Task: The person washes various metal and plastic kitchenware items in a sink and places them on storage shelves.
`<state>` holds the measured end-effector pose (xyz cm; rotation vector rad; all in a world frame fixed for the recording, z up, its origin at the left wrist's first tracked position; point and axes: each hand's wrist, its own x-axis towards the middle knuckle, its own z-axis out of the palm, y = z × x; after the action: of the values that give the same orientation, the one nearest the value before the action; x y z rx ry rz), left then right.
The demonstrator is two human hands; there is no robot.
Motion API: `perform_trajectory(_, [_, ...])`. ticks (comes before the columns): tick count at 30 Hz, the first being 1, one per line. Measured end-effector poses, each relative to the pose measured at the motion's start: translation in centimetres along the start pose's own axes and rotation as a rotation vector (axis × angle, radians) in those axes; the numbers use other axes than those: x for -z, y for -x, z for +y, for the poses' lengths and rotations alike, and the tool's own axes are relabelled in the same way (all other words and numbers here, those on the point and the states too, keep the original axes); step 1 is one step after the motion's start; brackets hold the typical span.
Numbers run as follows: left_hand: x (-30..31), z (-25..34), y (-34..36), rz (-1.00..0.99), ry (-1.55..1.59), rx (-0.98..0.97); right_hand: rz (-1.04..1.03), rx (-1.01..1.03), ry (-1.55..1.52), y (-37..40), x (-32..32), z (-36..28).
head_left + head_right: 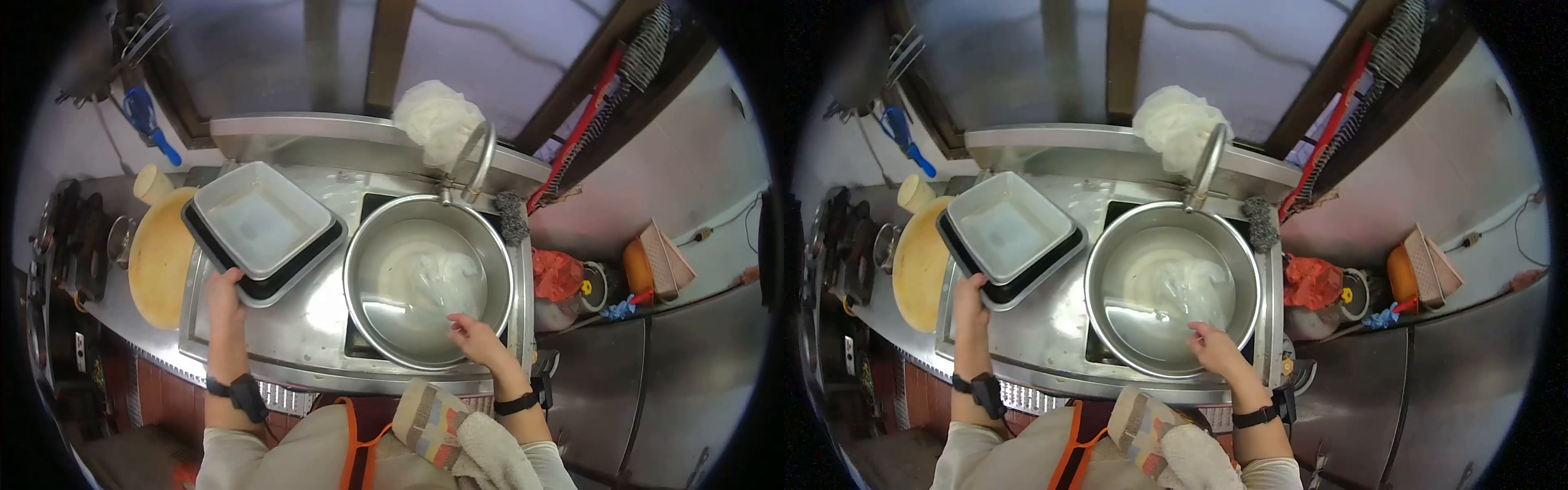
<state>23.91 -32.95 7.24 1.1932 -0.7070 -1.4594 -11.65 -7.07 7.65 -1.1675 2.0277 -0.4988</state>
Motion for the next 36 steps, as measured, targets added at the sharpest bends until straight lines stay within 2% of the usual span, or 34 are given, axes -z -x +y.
perform_trajectory(4, [1.3,1.6,1.5,-0.166,-0.027,0.131,-0.011,-0.014,0.038,0.0,0.7,1.8])
perform_trajectory(7, [0.1,2.1,4.4,-0.128,-0.147,0.109,0.002,0.007,0.039,-0.7,1.4,4.7])
perform_trajectory(10, [-3.5,3.7,8.5,-0.223,-0.172,0.216,0.004,0.017,-0.059,-0.4,2.8,5.1])
perform_trajectory(15, [-7.4,4.3,11.5,-0.345,-0.25,0.221,0.029,0.045,-0.092,-0.4,3.8,5.8])
perform_trajectory(18, [-9.8,2.8,11.6,-0.381,-0.434,0.107,0.082,0.1,-0.222,-1.7,3.5,6.7])
perform_trajectory(19, [-12.3,3.4,13.3,-0.437,-0.462,0.128,0.077,0.063,-0.295,-2.0,3.7,6.3])
perform_trajectory(22, [-14.8,-0.4,12.5,-0.476,-0.644,0.179,0.141,0.207,-0.203,-2.5,3.6,5.0])
perform_trajectory(24, [-15.9,-4.2,11.8,-0.5,-0.843,0.116,0.055,0.308,-0.135,-2.1,3.4,2.9])
perform_trajectory(26, [-17.8,-6.7,12.7,-0.48,-1.032,-0.1,-0.047,0.388,-0.129,-2.6,2.3,1.6])
perform_trajectory(28, [-18.9,-7.8,13.8,-0.478,-1.156,-0.148,-0.164,0.446,-0.187,-3.7,-0.3,2.2])
perform_trajectory(31, [-19.2,-9.5,14.4,-0.502,-1.249,-0.282,-0.432,0.282,-0.282,-5.1,-3.1,3.6])
perform_trajectory(34, [-17.5,-11.0,12.7,-0.439,-1.185,-0.209,-0.499,0.253,-0.072,-5.1,-3.5,4.6])
perform_trajectory(36, [-16.0,-12.1,11.1,-0.376,-1.156,-0.149,-0.402,0.354,0.194,-4.7,-4.2,5.4])
